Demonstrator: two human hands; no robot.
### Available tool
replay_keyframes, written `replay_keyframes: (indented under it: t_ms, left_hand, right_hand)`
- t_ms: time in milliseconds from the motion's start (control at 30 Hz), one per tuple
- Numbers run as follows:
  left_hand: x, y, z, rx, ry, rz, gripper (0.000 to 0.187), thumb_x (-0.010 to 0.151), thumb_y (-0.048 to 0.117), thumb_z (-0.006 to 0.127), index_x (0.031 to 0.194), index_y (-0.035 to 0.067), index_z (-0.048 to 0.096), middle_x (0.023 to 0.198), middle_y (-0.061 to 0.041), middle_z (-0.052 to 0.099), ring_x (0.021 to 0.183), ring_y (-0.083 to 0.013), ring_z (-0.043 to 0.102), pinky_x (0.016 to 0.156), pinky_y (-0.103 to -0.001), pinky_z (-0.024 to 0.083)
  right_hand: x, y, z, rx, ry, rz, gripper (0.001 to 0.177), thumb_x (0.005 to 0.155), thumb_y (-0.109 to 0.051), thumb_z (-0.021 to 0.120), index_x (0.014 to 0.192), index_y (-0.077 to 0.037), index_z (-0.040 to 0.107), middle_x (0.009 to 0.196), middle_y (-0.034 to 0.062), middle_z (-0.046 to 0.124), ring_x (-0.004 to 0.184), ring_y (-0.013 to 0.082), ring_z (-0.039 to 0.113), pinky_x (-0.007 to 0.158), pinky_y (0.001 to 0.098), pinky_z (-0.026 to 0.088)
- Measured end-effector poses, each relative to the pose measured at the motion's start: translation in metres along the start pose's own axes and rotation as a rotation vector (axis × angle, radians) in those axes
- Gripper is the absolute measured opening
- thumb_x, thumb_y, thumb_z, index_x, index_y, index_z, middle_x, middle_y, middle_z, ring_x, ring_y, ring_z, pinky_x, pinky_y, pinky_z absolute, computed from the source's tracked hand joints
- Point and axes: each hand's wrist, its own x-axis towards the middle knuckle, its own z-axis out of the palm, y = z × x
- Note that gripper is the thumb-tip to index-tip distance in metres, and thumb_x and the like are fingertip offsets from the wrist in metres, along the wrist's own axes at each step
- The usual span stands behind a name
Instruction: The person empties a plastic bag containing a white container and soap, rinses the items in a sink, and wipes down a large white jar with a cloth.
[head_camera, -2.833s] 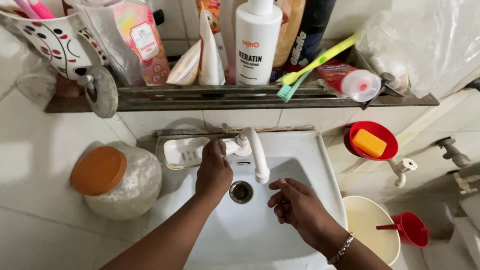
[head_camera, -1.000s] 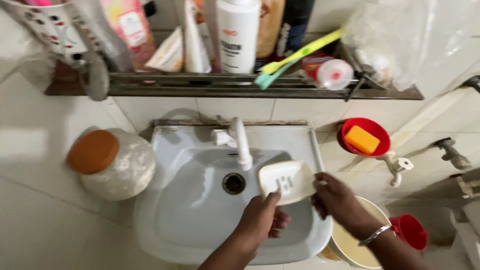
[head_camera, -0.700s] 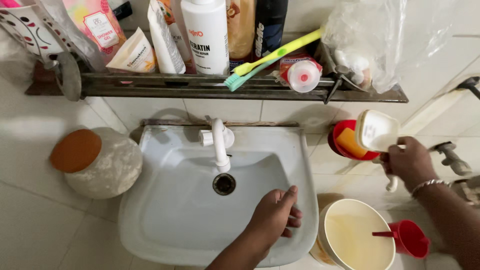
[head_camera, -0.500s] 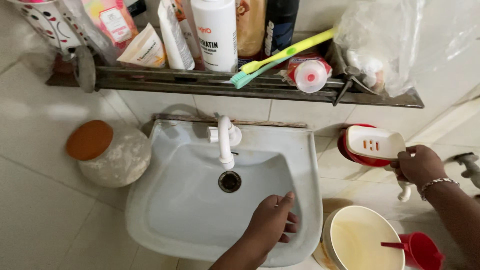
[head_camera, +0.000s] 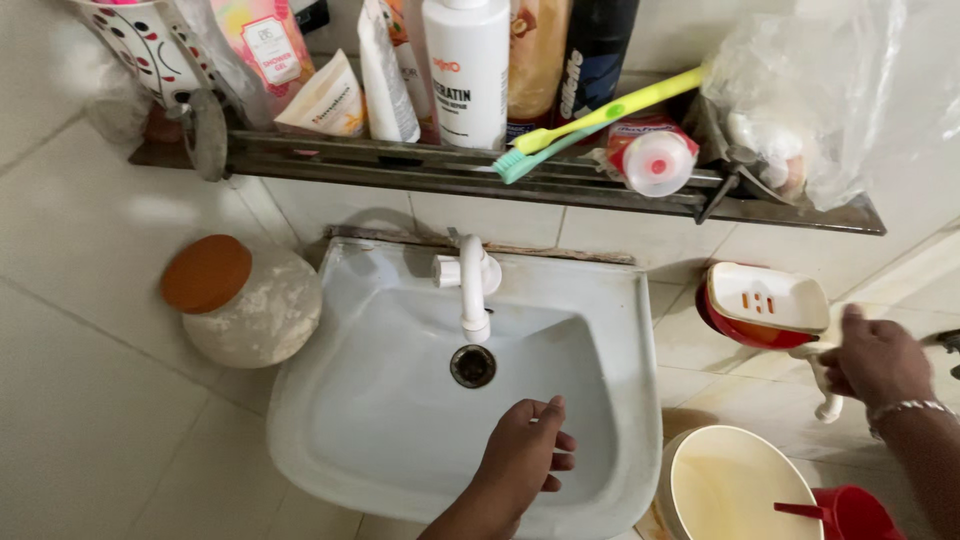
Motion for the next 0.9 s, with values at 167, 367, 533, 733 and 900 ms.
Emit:
replay_keyframes:
  t_ms: [167,367,533,733,900]
  left_hand:
    - [0.002,-0.006,-0.026,-0.001,0.071,0.003,0.039,0.101,0.041,0.05,0.122,0.01,0.058,0.098,-0.003,0.067,0.084,-0.0114,0.065,0.07,-0.031,0.052]
    - [-0.003,-0.006,-0.056,0.01,0.096,0.028,0.038,0.101,0.04,0.05,0.124,0.011,0.057,0.099,-0.002,0.067,0.086,-0.0115,0.065,0.072,-0.031,0.053]
    - [-0.004,-0.004,-0.076,0.014,0.093,0.041,0.037,0.1,0.039,0.051,0.123,0.011,0.059,0.1,-0.002,0.067,0.086,-0.011,0.066,0.072,-0.031,0.053]
    - [0.042,-0.025,-0.11,0.197,0.384,0.347,0.037,0.097,0.033,0.056,0.123,0.007,0.054,0.106,-0.013,0.069,0.094,-0.025,0.071,0.079,-0.039,0.055]
    - [0.095,-0.013,-0.14,0.435,0.648,0.855,0.056,0.098,0.024,0.06,0.142,-0.003,0.041,0.133,-0.031,0.05,0.123,-0.0432,0.05,0.104,-0.05,0.042]
  right_hand:
    - [-0.061,-0.004,-0.003,0.045,0.313,-0.165,0.051,0.12,-0.04,0.045,0.133,0.009,0.054,0.091,0.0237,0.069,0.071,0.0236,0.067,0.06,0.0381,0.055]
    - [-0.077,-0.003,0.019,0.188,0.218,-0.141,0.045,0.118,-0.038,0.052,0.128,0.006,0.055,0.087,0.0196,0.07,0.067,0.021,0.066,0.058,0.0368,0.055]
    - [-0.092,-0.008,0.028,0.307,0.22,-0.11,0.04,0.117,-0.036,0.053,0.126,0.003,0.053,0.086,0.0169,0.069,0.066,0.017,0.065,0.057,0.034,0.055]
    - [-0.157,-0.016,0.055,0.425,0.187,-0.111,0.037,0.115,-0.034,0.055,0.125,0.001,0.058,0.083,0.0094,0.062,0.064,0.0142,0.056,0.052,0.033,0.047]
    - [-0.235,-0.041,0.114,0.545,-0.249,-0.122,0.035,0.104,-0.035,0.05,0.109,-0.002,0.061,0.067,0.0082,0.055,0.054,0.0166,0.048,0.047,0.0326,0.043]
